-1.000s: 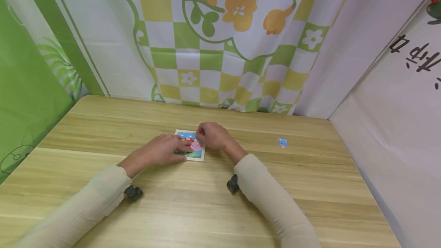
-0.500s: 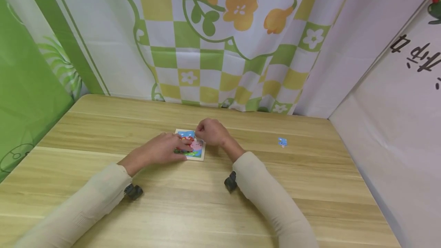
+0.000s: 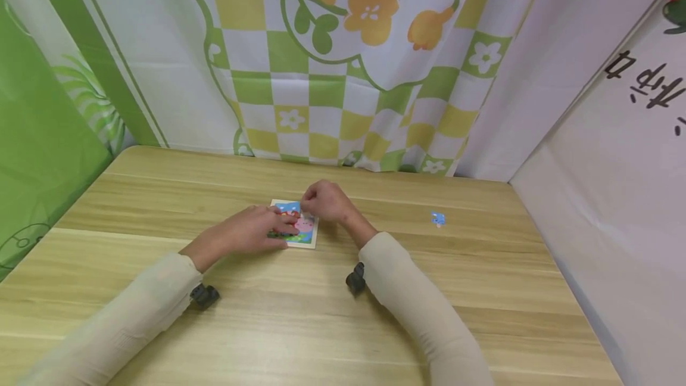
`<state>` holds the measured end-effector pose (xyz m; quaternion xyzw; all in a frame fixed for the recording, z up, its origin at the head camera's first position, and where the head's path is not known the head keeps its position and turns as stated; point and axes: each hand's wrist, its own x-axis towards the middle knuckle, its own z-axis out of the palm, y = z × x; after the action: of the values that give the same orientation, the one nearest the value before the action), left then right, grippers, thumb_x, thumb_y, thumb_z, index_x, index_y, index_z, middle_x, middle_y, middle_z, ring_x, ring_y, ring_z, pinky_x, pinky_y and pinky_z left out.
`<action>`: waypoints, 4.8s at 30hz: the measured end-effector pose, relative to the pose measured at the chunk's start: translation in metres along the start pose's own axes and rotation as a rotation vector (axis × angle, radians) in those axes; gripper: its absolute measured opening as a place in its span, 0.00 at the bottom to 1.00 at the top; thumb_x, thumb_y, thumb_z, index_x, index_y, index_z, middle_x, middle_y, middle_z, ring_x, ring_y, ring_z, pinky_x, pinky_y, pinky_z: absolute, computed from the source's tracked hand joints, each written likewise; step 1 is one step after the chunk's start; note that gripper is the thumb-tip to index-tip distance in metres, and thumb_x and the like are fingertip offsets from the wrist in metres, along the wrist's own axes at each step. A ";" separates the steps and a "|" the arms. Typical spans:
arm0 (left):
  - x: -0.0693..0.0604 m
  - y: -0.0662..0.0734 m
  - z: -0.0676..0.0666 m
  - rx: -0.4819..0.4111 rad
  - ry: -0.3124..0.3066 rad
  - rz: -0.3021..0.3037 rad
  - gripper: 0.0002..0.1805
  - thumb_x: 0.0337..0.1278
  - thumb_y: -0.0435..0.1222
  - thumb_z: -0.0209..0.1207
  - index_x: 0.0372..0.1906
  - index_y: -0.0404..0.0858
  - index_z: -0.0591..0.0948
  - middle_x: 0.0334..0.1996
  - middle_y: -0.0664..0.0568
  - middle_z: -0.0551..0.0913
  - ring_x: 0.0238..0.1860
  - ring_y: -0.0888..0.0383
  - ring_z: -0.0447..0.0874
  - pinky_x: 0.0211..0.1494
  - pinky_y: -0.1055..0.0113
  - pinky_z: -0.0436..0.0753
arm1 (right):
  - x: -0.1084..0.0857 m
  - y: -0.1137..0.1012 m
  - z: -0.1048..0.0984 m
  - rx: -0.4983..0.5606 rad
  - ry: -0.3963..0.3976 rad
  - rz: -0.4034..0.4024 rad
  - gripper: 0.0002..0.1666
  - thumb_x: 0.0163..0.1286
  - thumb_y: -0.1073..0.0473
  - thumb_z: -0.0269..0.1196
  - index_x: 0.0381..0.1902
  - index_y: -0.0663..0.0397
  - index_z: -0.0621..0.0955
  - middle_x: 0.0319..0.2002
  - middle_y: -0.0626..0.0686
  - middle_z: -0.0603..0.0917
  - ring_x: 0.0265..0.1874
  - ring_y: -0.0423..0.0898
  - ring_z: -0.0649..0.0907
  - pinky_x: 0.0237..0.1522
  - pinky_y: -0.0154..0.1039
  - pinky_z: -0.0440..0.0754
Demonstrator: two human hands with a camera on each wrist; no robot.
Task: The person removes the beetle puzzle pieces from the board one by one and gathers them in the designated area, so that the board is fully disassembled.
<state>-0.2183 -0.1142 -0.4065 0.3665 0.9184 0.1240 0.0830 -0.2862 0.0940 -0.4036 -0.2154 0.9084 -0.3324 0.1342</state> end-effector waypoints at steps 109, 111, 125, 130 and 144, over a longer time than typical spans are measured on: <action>-0.002 -0.008 -0.001 -0.184 -0.072 -0.083 0.22 0.68 0.39 0.67 0.65 0.47 0.84 0.73 0.54 0.74 0.77 0.31 0.57 0.78 0.40 0.59 | -0.024 0.018 -0.033 -0.258 0.068 -0.161 0.10 0.74 0.58 0.63 0.40 0.54 0.90 0.39 0.49 0.90 0.41 0.46 0.86 0.47 0.47 0.83; -0.001 -0.007 -0.001 -0.182 -0.075 -0.089 0.22 0.68 0.40 0.67 0.65 0.47 0.85 0.73 0.54 0.74 0.77 0.31 0.57 0.77 0.40 0.60 | -0.030 0.023 -0.038 -0.248 0.061 -0.153 0.10 0.75 0.58 0.63 0.40 0.54 0.90 0.40 0.50 0.90 0.41 0.46 0.86 0.47 0.48 0.83; 0.000 -0.006 -0.002 -0.150 -0.065 -0.085 0.21 0.67 0.40 0.67 0.64 0.46 0.85 0.72 0.51 0.75 0.76 0.32 0.60 0.77 0.41 0.61 | -0.071 0.075 -0.081 -0.278 0.082 -0.058 0.09 0.75 0.58 0.62 0.41 0.54 0.89 0.39 0.50 0.89 0.40 0.48 0.85 0.45 0.52 0.82; 0.000 -0.005 -0.003 -0.144 -0.059 -0.070 0.21 0.66 0.39 0.67 0.63 0.45 0.86 0.71 0.49 0.77 0.75 0.31 0.62 0.76 0.41 0.62 | -0.082 0.090 -0.094 -0.287 0.081 -0.025 0.10 0.76 0.59 0.62 0.41 0.54 0.89 0.39 0.51 0.89 0.41 0.49 0.85 0.46 0.53 0.81; -0.001 -0.007 0.000 -0.195 -0.076 -0.088 0.22 0.69 0.40 0.65 0.66 0.47 0.84 0.74 0.51 0.73 0.78 0.31 0.55 0.80 0.40 0.54 | -0.097 0.119 -0.124 -0.284 0.020 0.016 0.10 0.77 0.61 0.60 0.43 0.59 0.87 0.40 0.54 0.88 0.37 0.48 0.80 0.40 0.47 0.78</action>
<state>-0.2222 -0.1205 -0.4083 0.3206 0.9133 0.1949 0.1585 -0.2860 0.2903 -0.3806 -0.2218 0.9493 -0.2014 0.0957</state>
